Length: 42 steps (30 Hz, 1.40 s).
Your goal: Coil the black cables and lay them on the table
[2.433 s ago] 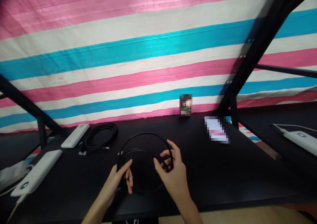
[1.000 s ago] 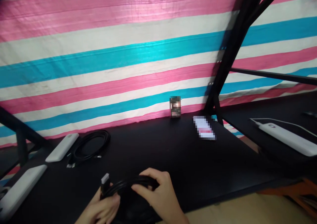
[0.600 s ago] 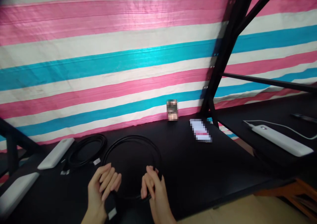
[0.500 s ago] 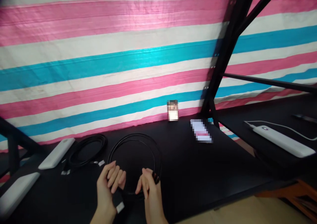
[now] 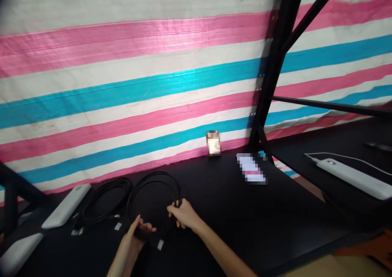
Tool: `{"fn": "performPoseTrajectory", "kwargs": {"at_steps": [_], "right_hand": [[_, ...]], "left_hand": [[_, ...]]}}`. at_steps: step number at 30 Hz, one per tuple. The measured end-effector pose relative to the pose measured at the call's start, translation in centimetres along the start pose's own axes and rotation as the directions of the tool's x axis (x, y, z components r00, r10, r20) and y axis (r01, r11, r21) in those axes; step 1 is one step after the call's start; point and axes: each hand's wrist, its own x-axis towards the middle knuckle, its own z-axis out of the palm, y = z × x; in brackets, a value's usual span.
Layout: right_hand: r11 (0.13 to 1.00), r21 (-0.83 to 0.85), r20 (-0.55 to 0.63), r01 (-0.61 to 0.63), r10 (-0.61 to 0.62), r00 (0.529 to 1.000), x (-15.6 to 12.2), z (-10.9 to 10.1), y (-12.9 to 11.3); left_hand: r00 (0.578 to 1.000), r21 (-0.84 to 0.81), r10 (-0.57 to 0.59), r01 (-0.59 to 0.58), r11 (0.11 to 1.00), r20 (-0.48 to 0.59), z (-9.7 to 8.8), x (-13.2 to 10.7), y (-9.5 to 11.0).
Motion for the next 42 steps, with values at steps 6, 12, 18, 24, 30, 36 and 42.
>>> {"fn": "performPoseTrajectory", "kwargs": {"at_steps": [6,12,18,24,30,36,42], "right_hand": [[0.995,-0.034,-0.239,0.096,-0.101,0.966,5.6,-0.6,-1.9],[0.976,-0.084,-0.290,0.202,-0.218,0.932,6.5,-0.4,-1.5],[0.980,0.020,-0.191,0.196,-0.188,0.963,6.1,-1.0,-1.2],[0.974,0.012,-0.248,0.226,-0.216,0.944,6.8,-2.6,0.0],[0.964,-0.014,-0.417,0.266,-0.248,0.874,7.1,-4.9,0.4],[0.914,0.098,-0.697,0.394,-0.219,0.683,7.5,-7.7,0.7],[0.893,0.107,-0.771,0.438,-0.203,0.603,8.3,-9.7,1.1]], "left_hand": [[0.968,0.151,-0.143,0.113,0.982,0.208,-0.5,1.1,0.0],[0.934,0.629,-0.027,-0.219,0.746,0.356,1.9,-1.4,0.6],[0.785,0.775,0.326,-0.601,0.197,0.526,1.2,0.0,4.0],[0.767,0.823,0.314,-0.561,-0.093,0.559,-0.7,4.3,2.8],[0.735,0.805,0.329,-0.556,-0.208,0.593,2.0,5.0,3.6],[0.673,0.827,0.496,-0.524,-0.204,0.548,2.5,7.4,2.5],[0.595,0.816,0.647,-0.573,-0.075,0.477,1.0,7.9,1.7]]}}
